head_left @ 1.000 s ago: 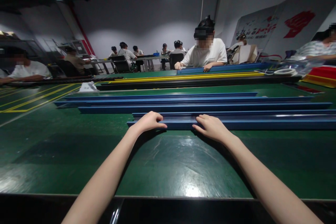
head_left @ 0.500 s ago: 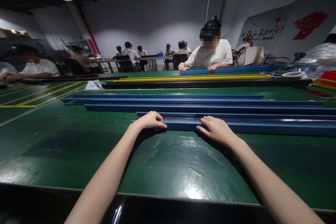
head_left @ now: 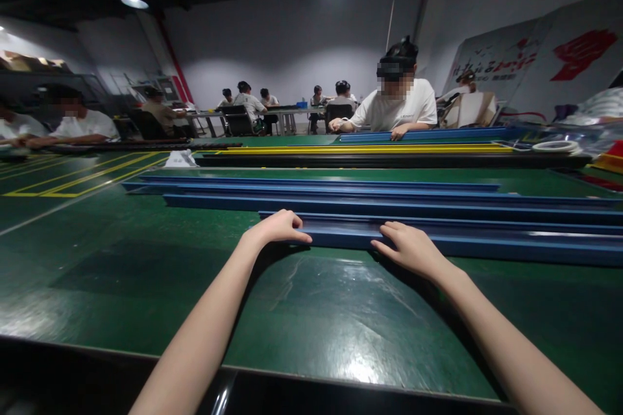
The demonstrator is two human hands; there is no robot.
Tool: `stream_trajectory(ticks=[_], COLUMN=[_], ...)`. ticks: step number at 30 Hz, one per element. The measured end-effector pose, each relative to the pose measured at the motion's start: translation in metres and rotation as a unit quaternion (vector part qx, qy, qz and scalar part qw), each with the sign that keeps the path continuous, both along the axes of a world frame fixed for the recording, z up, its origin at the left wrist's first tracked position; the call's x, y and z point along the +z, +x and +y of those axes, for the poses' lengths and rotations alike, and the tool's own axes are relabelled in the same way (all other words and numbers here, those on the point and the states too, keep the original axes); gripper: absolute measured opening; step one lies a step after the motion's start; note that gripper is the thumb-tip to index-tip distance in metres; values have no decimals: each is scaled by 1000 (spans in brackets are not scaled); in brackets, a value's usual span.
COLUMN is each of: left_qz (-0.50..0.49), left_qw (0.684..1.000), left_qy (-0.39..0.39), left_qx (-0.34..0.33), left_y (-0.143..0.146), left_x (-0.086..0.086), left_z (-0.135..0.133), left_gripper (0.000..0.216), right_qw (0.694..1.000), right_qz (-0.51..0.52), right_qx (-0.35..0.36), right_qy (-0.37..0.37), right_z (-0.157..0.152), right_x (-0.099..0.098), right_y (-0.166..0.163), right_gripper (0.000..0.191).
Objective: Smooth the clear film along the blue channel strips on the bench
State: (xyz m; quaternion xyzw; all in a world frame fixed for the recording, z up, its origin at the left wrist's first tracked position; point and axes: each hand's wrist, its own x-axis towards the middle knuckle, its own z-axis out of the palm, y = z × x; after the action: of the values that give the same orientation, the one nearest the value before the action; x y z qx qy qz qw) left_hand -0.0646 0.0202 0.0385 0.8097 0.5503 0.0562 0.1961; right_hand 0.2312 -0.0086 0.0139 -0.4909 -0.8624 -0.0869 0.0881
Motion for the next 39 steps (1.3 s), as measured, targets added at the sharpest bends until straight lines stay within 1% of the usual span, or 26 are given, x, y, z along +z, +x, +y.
stream_trajectory(ticks=[4,8,12,16,28,35,39], left_qz=[21,36,45,46,51,45,47], left_qw=[1000,999,998,997,995,996,996], left_qy=[2,-8,-15,-25,-46,-41,-33], left_qx=[16,34,45,54,70,66,62], left_y=[-6,-9,-12,-14,-21,-21,-22], left_x=[2,4,5,6,8,2,1], left_z=[0,-1,-1,0,0,4,5], left_gripper=[44,44,44,45,44,45,47], right_qw=[1000,999,996,994,992,992,992], right_qz=[8,21,25,20,23,22,24], right_qx=[-6,-8,5,19,46,67,66], right_qy=[-15,-46,-83,-103,-117,-107,-101], right_z=[2,6,8,9,14,13,14], right_x=[0,1,7,11,14,15,15], right_y=[1,0,-8,-17,-37,-61,-73], right_gripper=[36,35,35,36,34,35,33])
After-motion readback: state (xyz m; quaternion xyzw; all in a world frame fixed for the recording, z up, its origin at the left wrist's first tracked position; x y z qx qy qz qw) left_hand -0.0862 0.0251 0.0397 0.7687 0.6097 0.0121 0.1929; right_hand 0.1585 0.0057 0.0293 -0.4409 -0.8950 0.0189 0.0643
